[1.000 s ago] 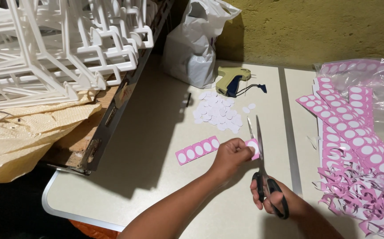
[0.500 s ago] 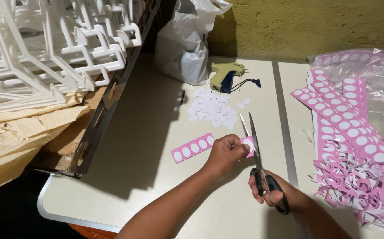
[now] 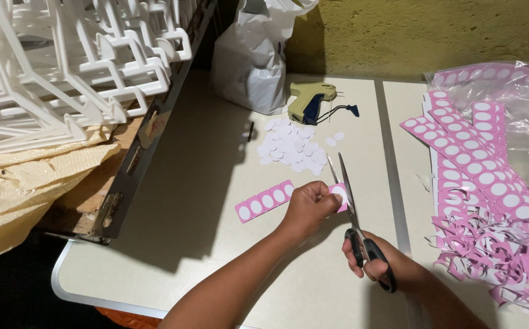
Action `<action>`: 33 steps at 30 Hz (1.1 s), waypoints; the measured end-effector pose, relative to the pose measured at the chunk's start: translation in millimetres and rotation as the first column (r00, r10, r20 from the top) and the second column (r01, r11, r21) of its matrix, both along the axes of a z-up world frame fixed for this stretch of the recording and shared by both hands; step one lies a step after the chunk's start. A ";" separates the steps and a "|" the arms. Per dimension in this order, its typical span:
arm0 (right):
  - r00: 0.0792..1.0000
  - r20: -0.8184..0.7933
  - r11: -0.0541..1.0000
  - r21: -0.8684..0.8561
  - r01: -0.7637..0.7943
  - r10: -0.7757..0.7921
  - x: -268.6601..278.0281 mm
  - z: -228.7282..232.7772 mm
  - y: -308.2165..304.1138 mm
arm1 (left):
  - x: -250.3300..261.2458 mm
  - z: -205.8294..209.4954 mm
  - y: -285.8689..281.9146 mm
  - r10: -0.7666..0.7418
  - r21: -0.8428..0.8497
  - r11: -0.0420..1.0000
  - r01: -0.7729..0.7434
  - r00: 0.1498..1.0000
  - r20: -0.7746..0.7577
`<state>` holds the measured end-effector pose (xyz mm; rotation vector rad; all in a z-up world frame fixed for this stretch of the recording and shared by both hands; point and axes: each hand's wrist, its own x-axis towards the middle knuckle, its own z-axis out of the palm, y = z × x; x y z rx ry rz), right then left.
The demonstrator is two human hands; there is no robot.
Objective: Cutting circular shapes out of fabric strips using a pair of scissors.
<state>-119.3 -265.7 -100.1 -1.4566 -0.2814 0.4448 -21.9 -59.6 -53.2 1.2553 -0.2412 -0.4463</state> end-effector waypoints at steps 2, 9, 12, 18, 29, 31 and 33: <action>1.000 -0.014 1.000 0.009 0.024 -0.024 -1.0 0.1 0.8 | 0.0 1.0 -0.3 0.006 0.017 1.000 -0.006 1.000 0.001; 0.996 -0.035 0.997 -0.028 0.076 -0.077 -2.3 -1.0 1.1 | 0.0 -3.8 -2.8 0.015 -0.065 0.998 -0.017 0.999 -0.038; 0.994 -0.049 0.995 -0.028 0.094 -0.095 -1.2 -1.9 2.7 | 0.5 -5.8 -4.0 0.013 -0.090 0.996 -0.017 0.999 -0.038; 0.994 -0.059 0.995 -0.001 0.096 -0.096 -2.6 -1.3 2.9 | -0.3 -1.6 -2.8 0.004 -0.040 0.999 -0.006 0.999 -0.050; 0.997 -0.057 0.996 0.071 0.055 -0.051 0.3 -2.1 -1.7 | 6.7 8.0 5.2 -0.035 -0.020 0.999 0.034 0.999 -0.031; 0.998 -0.056 0.996 0.084 0.035 -0.030 -0.2 0.4 -2.8 | 8.9 12.2 8.0 -0.051 -0.007 0.999 0.051 0.998 -0.038; 0.987 -0.153 0.998 0.030 0.060 -0.055 -1.1 5.2 -3.2 | 11.9 14.3 10.1 -0.067 0.048 0.997 0.067 0.998 -0.018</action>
